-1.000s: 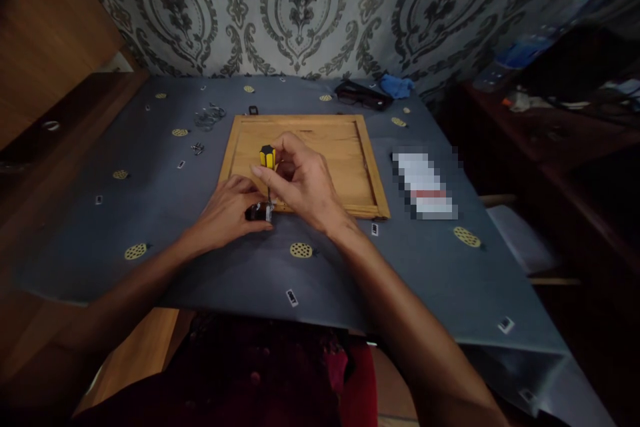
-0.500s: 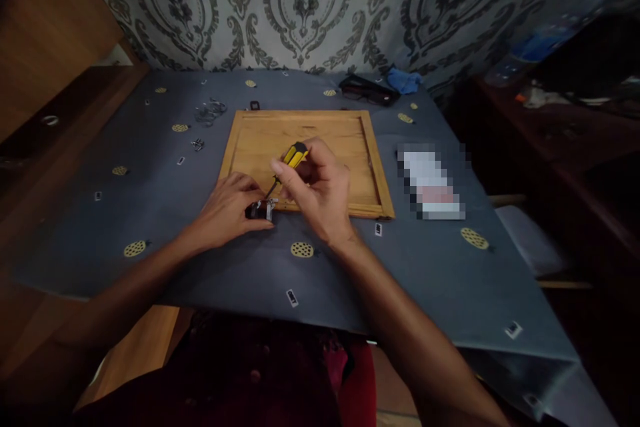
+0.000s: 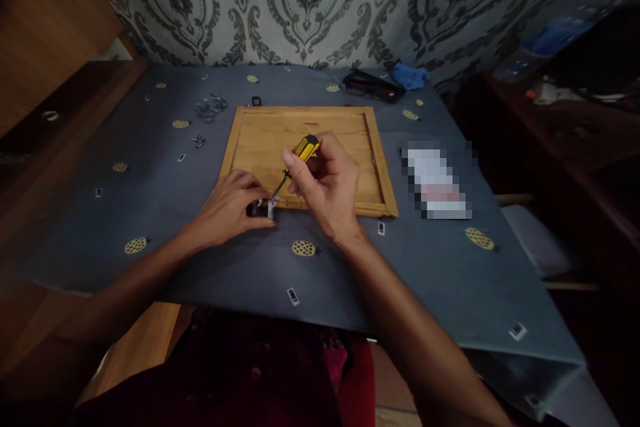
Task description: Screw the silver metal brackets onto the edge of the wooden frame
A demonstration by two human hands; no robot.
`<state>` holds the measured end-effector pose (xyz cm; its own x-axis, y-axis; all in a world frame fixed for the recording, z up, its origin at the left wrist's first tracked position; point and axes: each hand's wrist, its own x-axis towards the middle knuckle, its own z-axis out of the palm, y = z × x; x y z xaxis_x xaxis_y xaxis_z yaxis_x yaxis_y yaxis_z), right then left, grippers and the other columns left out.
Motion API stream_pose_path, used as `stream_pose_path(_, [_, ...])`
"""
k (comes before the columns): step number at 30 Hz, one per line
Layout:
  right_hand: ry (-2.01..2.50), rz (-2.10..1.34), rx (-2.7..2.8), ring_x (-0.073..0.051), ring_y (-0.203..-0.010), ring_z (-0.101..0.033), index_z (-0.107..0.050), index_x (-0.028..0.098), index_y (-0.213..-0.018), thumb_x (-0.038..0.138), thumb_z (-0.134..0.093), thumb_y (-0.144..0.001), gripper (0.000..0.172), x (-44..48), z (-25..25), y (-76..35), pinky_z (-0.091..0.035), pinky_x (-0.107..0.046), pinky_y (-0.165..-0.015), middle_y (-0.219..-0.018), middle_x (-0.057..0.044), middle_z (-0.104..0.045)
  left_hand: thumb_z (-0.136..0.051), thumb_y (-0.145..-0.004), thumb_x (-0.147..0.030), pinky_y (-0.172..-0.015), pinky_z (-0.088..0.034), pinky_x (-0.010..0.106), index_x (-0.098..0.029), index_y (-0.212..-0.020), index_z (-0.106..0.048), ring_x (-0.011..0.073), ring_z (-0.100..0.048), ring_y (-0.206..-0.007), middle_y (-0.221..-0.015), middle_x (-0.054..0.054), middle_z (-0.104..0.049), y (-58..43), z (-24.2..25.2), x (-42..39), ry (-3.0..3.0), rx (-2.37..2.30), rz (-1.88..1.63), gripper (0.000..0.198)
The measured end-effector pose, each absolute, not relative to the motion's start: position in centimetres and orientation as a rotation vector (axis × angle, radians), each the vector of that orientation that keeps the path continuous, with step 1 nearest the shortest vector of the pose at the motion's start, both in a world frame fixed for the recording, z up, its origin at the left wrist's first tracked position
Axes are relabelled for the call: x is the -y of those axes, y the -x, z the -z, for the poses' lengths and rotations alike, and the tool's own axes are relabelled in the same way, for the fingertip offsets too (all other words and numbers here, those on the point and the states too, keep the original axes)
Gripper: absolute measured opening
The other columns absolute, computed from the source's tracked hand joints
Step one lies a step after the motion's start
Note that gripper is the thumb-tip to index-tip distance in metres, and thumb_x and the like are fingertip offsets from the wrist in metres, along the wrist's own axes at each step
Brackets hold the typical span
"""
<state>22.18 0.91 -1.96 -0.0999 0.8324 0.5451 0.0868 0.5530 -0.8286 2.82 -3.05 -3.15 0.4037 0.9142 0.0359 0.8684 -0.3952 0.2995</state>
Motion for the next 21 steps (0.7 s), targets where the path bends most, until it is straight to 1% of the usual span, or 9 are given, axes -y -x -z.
stream_pose_path(6, [0.777,-0.793,1.559,-0.007,-0.045,-0.056,-0.055,0.026,-0.081,0.041,-0.080,-0.092,0.030,-1.2,2.4,-22.1,-0.043,-0.023,-0.042,-0.065,0.006,-0.057,-0.085,-0.085,-0.049,-0.104,-0.043,0.046,-0.021,-0.114,-0.078,0.0321,-0.055,-0.120,-0.118,0.008,-0.068,-2.9,3.0,3.1,-2.418,-1.570,-0.274,0.041])
stream_pose_path(10, [0.769,-0.804,1.543,-0.007,-0.046,-0.057,-0.056,0.026,-0.081,0.041,-0.080,-0.091,0.030,-1.3,2.6,-21.9,-0.043,-0.024,-0.042,-0.069,0.006,-0.058,-0.085,-0.086,-0.049,-0.104,-0.043,0.047,-0.020,-0.113,-0.079,0.0328,-0.055,-0.120,-0.117,0.009,-0.068,-2.9,2.9,3.1,-2.418,-1.581,-0.265,0.040])
stream_pose_path(15, [0.736,-0.855,1.526,-0.007,-0.045,-0.058,-0.056,0.026,-0.080,0.044,-0.084,-0.087,0.034,-1.1,2.5,-21.7,-0.042,-0.022,-0.039,-0.071,0.006,-0.059,-0.085,-0.085,-0.049,-0.103,-0.043,0.045,-0.020,-0.114,-0.078,0.0319,-0.055,-0.120,-0.117,0.008,-0.068,-2.9,3.2,3.1,-2.434,-1.565,-0.304,0.041])
stream_pose_path(18, [0.727,-0.905,1.540,-0.007,-0.047,-0.059,-0.064,0.027,-0.089,0.048,-0.086,-0.084,0.031,-0.8,2.0,-21.7,-0.045,-0.022,-0.041,-0.074,0.006,-0.061,-0.084,-0.086,-0.050,-0.102,-0.043,0.045,-0.020,-0.113,-0.077,0.0318,-0.055,-0.119,-0.117,0.008,-0.068,-2.8,3.5,3.1,-2.447,-1.569,-0.316,0.040])
stream_pose_path(21, [0.704,-0.996,1.588,-0.008,-0.051,-0.063,-0.070,0.025,-0.097,0.053,-0.083,-0.086,0.033,-0.6,1.5,-21.9,-0.052,-0.023,-0.046,-0.078,0.004,-0.064,-0.083,-0.087,-0.050,-0.102,-0.043,0.046,-0.020,-0.113,-0.077,0.0319,-0.055,-0.118,-0.118,0.009,-0.068,-2.8,3.5,3.1,-2.454,-1.575,-0.305,0.041])
